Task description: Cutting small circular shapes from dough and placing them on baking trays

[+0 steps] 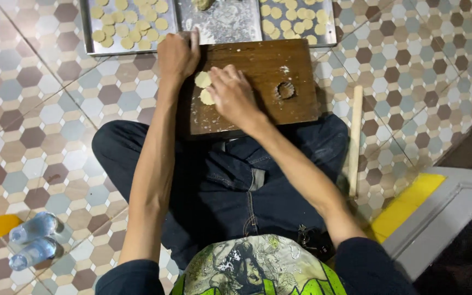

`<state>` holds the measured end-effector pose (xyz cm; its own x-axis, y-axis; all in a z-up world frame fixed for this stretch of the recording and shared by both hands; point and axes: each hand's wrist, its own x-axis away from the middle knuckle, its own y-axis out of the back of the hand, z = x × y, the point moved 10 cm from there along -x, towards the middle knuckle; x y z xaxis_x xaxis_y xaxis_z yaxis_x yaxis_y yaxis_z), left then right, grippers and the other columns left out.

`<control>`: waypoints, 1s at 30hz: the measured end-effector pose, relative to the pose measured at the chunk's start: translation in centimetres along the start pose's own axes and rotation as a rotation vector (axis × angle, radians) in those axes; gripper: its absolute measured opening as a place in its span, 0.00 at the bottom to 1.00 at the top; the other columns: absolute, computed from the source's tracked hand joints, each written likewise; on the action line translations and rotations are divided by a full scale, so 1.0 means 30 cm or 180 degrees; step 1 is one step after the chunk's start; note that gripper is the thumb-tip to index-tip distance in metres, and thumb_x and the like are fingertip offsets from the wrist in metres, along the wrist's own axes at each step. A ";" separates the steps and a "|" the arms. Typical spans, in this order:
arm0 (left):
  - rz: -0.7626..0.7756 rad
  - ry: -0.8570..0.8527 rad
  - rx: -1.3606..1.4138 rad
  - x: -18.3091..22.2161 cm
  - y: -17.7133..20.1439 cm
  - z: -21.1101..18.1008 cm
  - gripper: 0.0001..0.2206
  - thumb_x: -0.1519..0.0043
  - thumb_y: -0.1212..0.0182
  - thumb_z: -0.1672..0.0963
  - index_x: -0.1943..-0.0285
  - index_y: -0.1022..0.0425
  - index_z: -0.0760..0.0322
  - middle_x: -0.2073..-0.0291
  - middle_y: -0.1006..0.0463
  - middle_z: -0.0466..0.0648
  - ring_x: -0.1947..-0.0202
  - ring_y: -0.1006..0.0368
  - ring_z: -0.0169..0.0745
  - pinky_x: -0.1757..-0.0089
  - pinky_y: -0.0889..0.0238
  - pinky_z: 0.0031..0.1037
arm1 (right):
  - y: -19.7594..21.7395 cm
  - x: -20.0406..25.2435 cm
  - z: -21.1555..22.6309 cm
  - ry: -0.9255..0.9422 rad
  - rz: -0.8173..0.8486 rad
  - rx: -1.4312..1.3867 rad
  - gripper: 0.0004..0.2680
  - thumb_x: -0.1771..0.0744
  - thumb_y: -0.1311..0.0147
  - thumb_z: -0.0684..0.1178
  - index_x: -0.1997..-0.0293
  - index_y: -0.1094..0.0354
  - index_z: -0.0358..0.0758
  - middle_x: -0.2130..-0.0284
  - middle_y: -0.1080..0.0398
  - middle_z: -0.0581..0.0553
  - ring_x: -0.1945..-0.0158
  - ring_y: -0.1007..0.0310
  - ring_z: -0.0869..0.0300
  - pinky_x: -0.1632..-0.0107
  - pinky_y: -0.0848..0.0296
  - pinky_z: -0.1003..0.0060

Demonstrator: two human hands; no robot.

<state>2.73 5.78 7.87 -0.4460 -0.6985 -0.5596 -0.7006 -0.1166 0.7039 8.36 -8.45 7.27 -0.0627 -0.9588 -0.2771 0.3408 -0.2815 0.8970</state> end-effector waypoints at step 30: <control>0.0005 0.0650 0.0809 -0.006 0.074 0.039 0.24 0.28 0.48 0.50 0.74 0.19 0.69 0.83 0.21 0.50 0.87 0.33 0.39 0.78 0.36 0.31 | -0.089 -0.058 0.076 -0.0292 -0.1024 -0.1387 0.06 0.31 0.52 0.35 0.50 0.42 0.30 0.74 0.34 0.42 0.74 0.37 0.59 0.70 0.32 0.67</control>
<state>0.61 6.46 9.02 -0.3443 -0.8288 -0.4410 -0.8281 0.0468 0.5586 5.44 -6.13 6.15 -0.3027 -0.8318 -0.4654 0.6466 -0.5379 0.5409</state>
